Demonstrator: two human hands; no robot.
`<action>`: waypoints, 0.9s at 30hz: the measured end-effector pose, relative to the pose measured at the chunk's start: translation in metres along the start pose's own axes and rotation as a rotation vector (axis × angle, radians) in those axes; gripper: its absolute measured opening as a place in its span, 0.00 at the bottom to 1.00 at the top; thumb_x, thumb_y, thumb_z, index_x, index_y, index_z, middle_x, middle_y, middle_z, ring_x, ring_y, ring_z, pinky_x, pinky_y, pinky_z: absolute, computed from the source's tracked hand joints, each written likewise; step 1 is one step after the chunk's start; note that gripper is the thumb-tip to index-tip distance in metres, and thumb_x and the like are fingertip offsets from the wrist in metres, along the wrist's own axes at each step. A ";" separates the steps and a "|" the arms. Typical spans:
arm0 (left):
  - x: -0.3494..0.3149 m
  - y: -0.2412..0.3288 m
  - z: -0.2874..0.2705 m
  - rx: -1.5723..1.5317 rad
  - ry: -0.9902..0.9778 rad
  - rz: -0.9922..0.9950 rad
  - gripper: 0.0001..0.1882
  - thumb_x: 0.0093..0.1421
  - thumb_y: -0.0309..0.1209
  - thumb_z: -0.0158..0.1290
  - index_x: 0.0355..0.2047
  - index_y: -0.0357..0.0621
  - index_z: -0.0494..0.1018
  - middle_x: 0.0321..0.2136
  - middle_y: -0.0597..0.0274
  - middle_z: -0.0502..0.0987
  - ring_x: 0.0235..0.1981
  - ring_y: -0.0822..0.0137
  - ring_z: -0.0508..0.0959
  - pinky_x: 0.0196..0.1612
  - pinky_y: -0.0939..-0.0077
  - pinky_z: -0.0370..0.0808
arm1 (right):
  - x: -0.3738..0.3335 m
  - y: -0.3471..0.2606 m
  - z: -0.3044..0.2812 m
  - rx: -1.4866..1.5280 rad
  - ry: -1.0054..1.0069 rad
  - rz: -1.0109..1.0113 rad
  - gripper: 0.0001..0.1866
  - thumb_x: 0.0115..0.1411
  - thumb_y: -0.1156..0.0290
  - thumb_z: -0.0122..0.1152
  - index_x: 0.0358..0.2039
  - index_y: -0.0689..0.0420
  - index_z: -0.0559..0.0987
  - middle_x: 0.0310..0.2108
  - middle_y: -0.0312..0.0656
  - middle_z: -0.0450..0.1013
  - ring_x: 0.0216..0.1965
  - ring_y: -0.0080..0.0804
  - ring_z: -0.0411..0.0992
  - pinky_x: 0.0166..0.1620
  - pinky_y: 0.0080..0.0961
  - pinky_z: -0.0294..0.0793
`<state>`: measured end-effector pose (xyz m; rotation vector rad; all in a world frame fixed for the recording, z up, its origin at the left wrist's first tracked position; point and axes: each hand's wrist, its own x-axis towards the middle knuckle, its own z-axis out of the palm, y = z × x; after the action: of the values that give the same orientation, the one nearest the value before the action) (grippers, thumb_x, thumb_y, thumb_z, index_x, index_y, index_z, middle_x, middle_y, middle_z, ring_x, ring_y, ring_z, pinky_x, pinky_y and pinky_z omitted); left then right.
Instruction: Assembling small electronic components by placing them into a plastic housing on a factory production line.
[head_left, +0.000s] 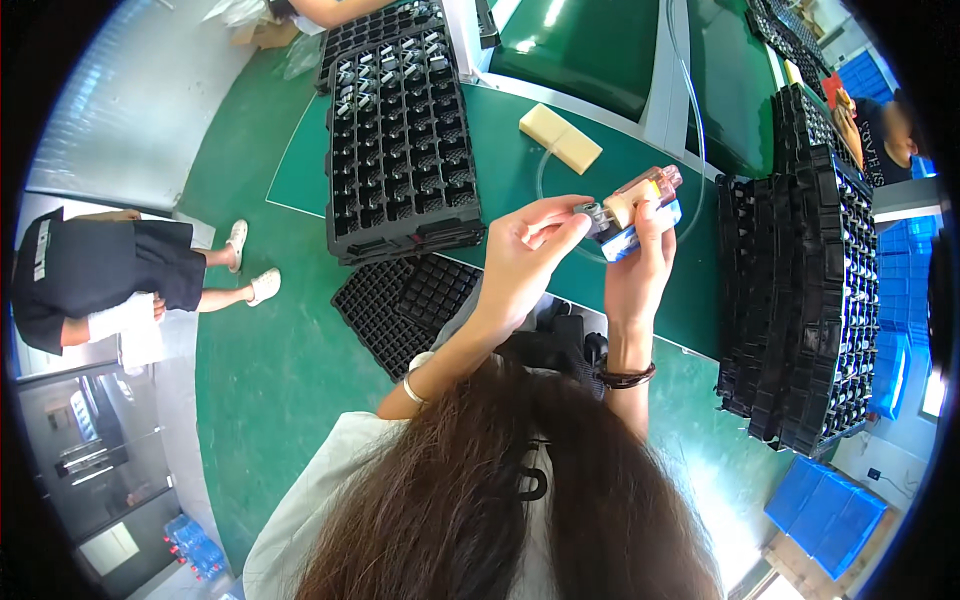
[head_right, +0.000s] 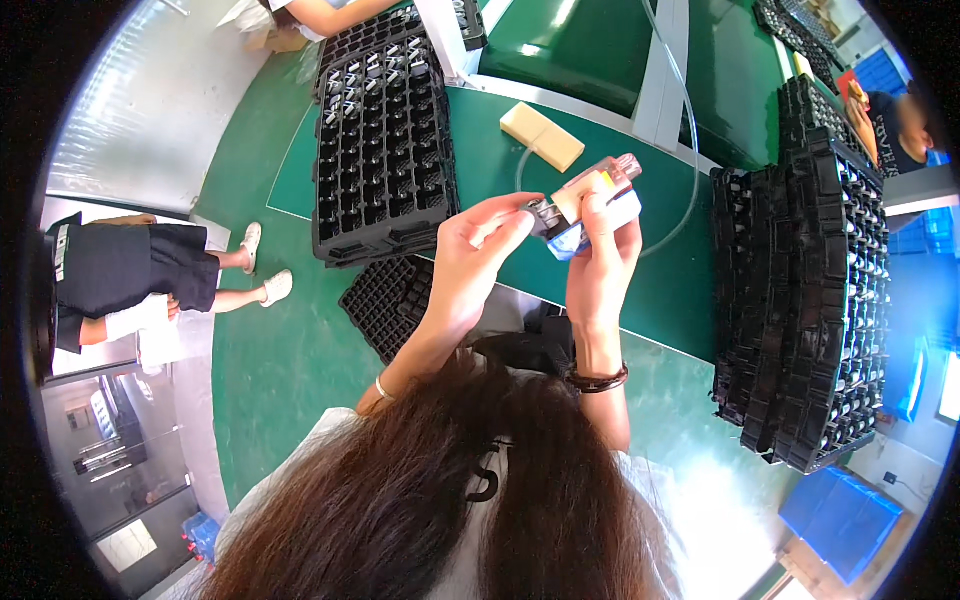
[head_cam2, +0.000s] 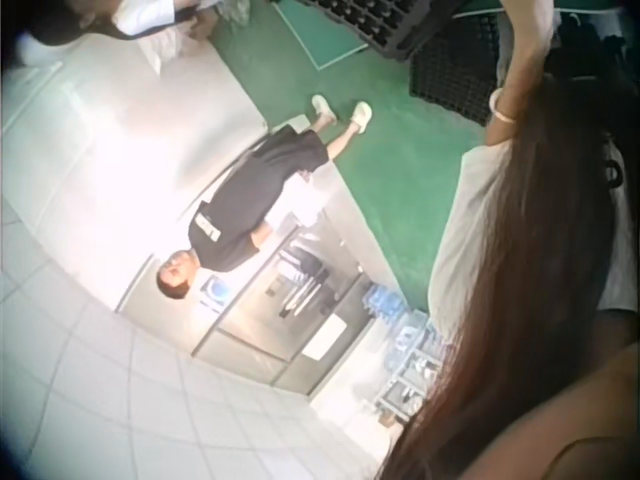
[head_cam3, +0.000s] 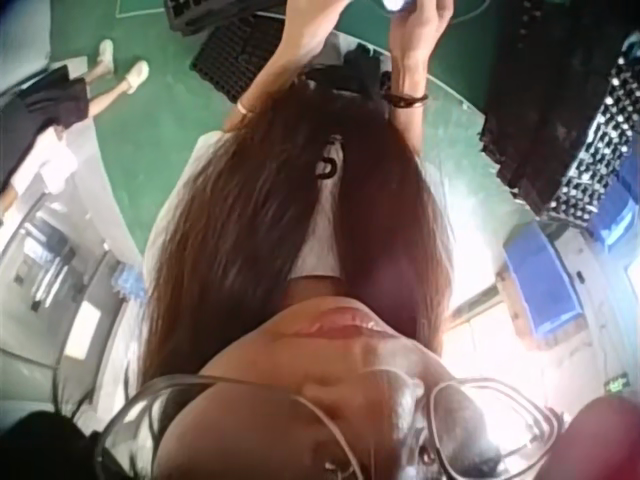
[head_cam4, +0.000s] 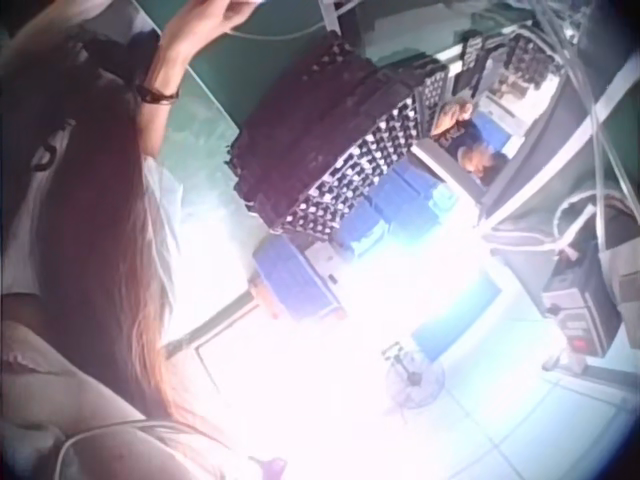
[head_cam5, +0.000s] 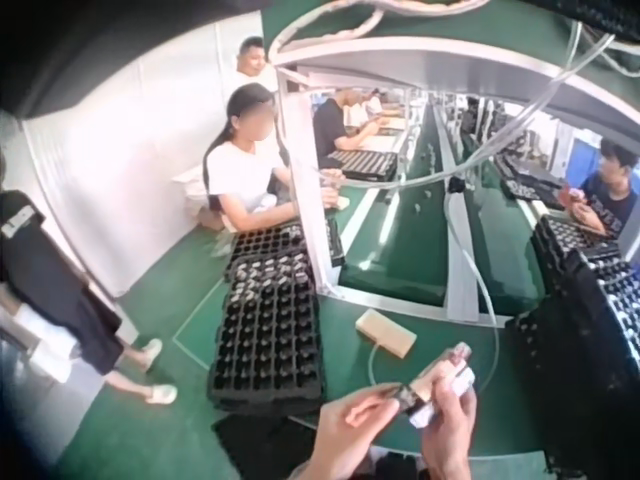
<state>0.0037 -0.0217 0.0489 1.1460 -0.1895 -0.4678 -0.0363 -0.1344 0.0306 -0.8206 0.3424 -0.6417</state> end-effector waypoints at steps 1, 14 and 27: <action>-0.001 0.000 -0.002 0.030 -0.012 0.014 0.12 0.56 0.24 0.53 0.41 0.33 0.73 0.33 0.63 0.77 0.35 0.78 0.74 0.40 0.85 0.69 | -0.001 -0.001 0.003 -0.029 0.000 -0.014 0.17 0.59 0.68 0.54 0.48 0.60 0.67 0.42 0.38 0.70 0.42 0.26 0.70 0.46 0.24 0.68; -0.004 -0.006 -0.008 0.070 -0.033 0.012 0.12 0.53 0.25 0.57 0.38 0.31 0.75 0.29 0.61 0.78 0.31 0.76 0.75 0.38 0.83 0.72 | -0.001 0.004 -0.004 -0.178 -0.002 -0.085 0.16 0.59 0.66 0.51 0.45 0.60 0.67 0.38 0.40 0.70 0.37 0.26 0.70 0.42 0.22 0.71; -0.012 -0.022 -0.002 -0.067 0.042 -0.038 0.14 0.53 0.22 0.56 0.41 0.30 0.73 0.33 0.59 0.77 0.34 0.74 0.75 0.40 0.83 0.71 | -0.012 0.001 0.001 -0.264 -0.064 -0.108 0.17 0.59 0.64 0.53 0.45 0.61 0.68 0.40 0.40 0.69 0.37 0.23 0.69 0.40 0.20 0.69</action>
<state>-0.0120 -0.0215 0.0287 1.0945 -0.1153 -0.4796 -0.0447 -0.1258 0.0309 -1.1162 0.3300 -0.6778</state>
